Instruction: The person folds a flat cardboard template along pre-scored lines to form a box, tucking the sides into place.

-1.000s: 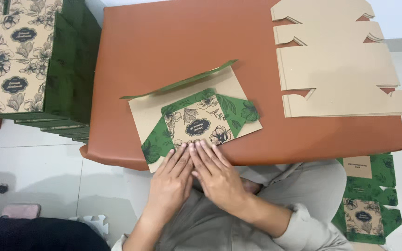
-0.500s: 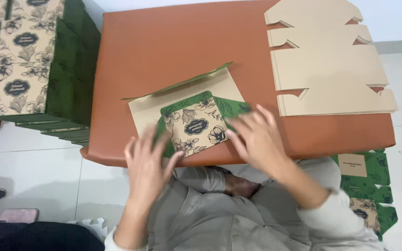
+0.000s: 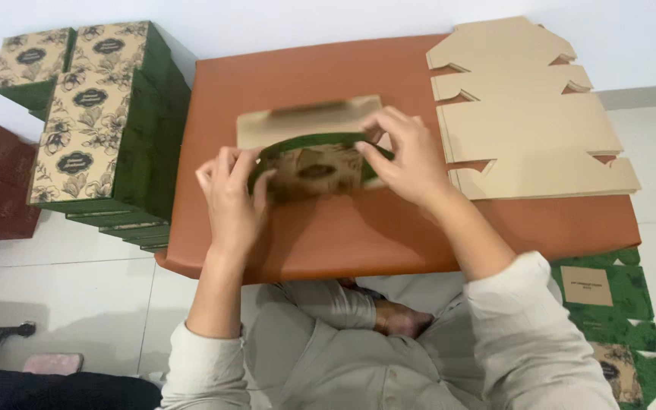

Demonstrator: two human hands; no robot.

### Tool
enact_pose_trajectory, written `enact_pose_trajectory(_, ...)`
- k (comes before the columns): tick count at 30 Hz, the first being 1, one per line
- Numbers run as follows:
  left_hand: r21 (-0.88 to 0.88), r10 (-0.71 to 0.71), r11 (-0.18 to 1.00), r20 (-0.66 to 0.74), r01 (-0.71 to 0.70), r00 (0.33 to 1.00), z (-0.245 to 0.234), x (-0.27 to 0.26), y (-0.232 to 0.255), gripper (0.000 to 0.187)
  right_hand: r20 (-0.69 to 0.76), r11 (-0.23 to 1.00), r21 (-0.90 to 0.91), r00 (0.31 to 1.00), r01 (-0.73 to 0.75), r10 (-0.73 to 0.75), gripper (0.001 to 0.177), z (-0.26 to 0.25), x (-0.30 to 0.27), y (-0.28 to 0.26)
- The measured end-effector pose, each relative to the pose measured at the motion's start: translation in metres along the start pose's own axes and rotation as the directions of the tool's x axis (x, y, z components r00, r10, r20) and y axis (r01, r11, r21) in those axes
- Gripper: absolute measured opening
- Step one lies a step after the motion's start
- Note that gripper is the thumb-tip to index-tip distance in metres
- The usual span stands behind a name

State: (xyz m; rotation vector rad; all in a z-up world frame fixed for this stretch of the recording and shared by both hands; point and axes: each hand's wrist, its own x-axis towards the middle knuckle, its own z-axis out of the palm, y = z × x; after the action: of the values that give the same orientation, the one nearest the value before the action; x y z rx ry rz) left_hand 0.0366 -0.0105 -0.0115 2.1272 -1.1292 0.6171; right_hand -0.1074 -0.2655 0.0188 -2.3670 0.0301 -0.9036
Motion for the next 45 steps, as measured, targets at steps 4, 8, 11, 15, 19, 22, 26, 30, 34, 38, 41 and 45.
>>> enact_pose_trajectory(4, 0.125, 0.198, 0.975, -0.097, -0.186, 0.975, -0.009, 0.006, 0.013, 0.021, 0.015, 0.95, -0.261, 0.984, 0.173, -0.175, 0.017, -0.017, -0.026, -0.015)
enact_pose_trajectory(8, -0.028, 0.336, 0.942, 0.004, -0.336, 0.942, -0.002, -0.033, 0.024, 0.009, 0.139, 0.807, -0.47, 0.933, 0.358, -0.332, 0.01, -0.004, -0.077, -0.015)
enact_pose_trajectory(11, -0.095, 0.363, 0.93, 0.082, -0.355, 0.928, 0.002, -0.059, 0.035, 0.008, 0.188, 0.812, -0.424, 0.916, 0.401, -0.354, 0.005, 0.007, -0.105, -0.032)
enact_pose_trajectory(15, -0.146, 0.327, 0.941, 0.154, -0.306, 0.932, 0.001, -0.079, 0.051, 0.007, 0.242, 0.784, -0.429, 0.893, 0.448, -0.378, 0.009, 0.027, -0.144, -0.029)
enact_pose_trajectory(19, -0.189, 0.321, 0.936, 0.113, -0.297, 0.94, 0.015, -0.095, 0.042, 0.009, 0.179, 0.762, -0.479, 0.899, 0.435, -0.401, 0.014, 0.037, -0.14, -0.029)
enact_pose_trajectory(22, -0.176, 0.248, 0.959, 0.14, -0.223, 0.959, 0.012, -0.094, 0.046, 0.005, 0.158, 0.797, -0.463, 0.92, 0.389, -0.358, 0.015, 0.041, -0.135, -0.028)
enact_pose_trajectory(26, -0.184, -0.024, 0.98, 0.28, 0.078, 0.96, 0.007, -0.082, 0.056, 0.005, 0.194, 0.947, -0.295, 0.978, 0.129, -0.073, 0.011, 0.039, -0.119, -0.031)
enact_pose_trajectory(30, -0.099, -0.244, 0.946, 0.409, 0.309, 0.879, 0.003, -0.061, 0.067, 0.011, 0.166, 0.969, -0.172, 0.964, -0.18, 0.208, 0.006, 0.042, -0.11, -0.032)
enact_pose_trajectory(34, 0.012, -0.318, 0.934, 0.476, 0.356, 0.82, 0.006, -0.058, 0.063, 0.025, 0.116, 0.954, -0.211, 0.964, -0.213, 0.24, 0.005, 0.046, -0.117, -0.035)
enact_pose_trajectory(38, 0.048, -0.305, 0.943, 0.521, 0.33, 0.797, 0.004, -0.053, 0.06, 0.033, 0.118, 0.86, -0.427, 0.926, -0.28, 0.359, 0.017, 0.054, -0.109, -0.052)
enact_pose_trajectory(41, 0.046, -0.281, 0.951, 0.545, 0.306, 0.79, 0.005, -0.055, 0.059, 0.034, 0.129, 0.861, -0.434, 0.928, -0.264, 0.35, 0.026, 0.073, -0.1, -0.067)
enact_pose_trajectory(45, 0.036, -0.262, 0.957, 0.539, 0.289, 0.8, 0.008, -0.061, 0.057, 0.033, 0.114, 0.854, -0.473, 0.946, -0.216, 0.302, 0.036, 0.089, -0.096, -0.075)
